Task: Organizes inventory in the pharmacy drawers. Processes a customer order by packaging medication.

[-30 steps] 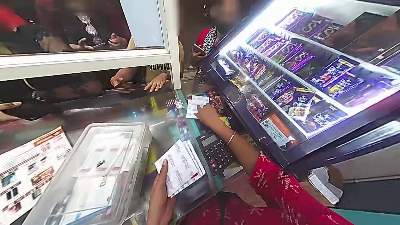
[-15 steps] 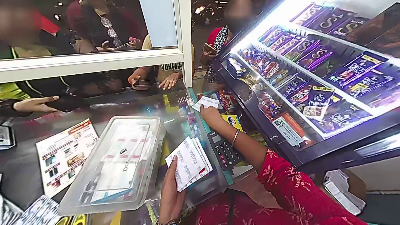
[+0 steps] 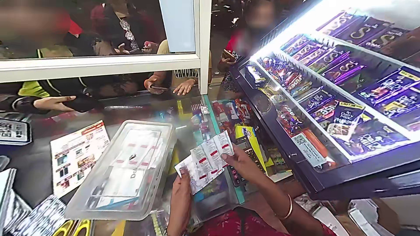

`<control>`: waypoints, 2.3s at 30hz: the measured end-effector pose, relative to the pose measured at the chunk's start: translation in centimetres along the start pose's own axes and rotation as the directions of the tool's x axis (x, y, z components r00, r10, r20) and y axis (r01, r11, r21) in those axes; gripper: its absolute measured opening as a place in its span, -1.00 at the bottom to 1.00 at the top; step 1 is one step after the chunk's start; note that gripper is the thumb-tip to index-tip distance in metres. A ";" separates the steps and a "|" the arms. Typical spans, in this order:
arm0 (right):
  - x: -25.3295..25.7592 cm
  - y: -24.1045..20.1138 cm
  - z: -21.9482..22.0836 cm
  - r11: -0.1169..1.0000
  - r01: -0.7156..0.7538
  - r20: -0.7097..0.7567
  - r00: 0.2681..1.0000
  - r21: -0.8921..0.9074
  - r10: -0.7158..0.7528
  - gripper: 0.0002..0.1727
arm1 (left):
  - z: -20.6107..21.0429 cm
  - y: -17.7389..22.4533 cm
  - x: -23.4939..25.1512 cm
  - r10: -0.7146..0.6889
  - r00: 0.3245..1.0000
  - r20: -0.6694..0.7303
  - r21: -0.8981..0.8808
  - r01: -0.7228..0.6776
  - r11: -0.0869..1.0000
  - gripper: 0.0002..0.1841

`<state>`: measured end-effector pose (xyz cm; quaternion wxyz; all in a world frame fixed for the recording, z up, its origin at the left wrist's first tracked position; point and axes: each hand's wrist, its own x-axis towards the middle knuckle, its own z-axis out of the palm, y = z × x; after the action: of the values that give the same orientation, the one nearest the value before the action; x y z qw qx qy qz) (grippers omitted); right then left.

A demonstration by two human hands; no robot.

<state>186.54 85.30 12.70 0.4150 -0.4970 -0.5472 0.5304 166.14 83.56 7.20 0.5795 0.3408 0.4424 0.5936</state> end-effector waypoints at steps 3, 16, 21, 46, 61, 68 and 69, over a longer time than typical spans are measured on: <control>-0.4 0.5 2.2 0.995 0.100 -0.040 0.994 -0.021 -0.101 -0.42 | -0.7 0.3 -1.3 0.212 0.973 0.089 0.132 -0.222 0.966 -0.66; -0.6 5.3 3.5 0.930 0.278 0.199 0.952 -0.239 -0.233 -0.27 | -4.2 -1.7 -1.2 0.382 0.813 0.440 0.452 -0.568 0.688 -0.68; -1.6 3.3 3.6 0.850 0.333 0.020 0.934 -0.408 -0.356 -0.28 | -0.8 1.7 -2.4 0.057 0.998 0.015 0.202 -0.059 0.978 -0.75; -2.8 2.8 5.7 0.423 0.605 0.069 0.622 -0.675 -0.780 -0.74 | 0.8 0.1 -2.0 0.242 0.957 -0.159 -0.066 -0.255 0.965 -0.70; -2.4 2.0 5.9 0.525 0.663 0.017 0.629 -0.534 -0.777 -0.69 | 0.0 -0.6 -2.3 0.370 0.916 -0.155 -0.010 -0.376 0.927 -0.74; -2.1 1.7 6.0 0.565 0.595 0.028 0.703 -0.572 -0.711 -0.44 | -0.3 -0.7 -2.6 0.457 0.884 -0.102 0.132 -0.443 0.887 -0.75; -2.1 1.7 6.1 0.573 0.600 0.016 0.698 -0.559 -0.715 -0.47 | -0.4 -0.8 -2.5 0.465 0.880 -0.095 0.128 -0.453 0.882 -0.75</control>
<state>181.12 82.10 10.57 0.4863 -0.4026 -0.7677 0.1101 166.34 80.95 6.58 0.3756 0.4278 0.4136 0.7105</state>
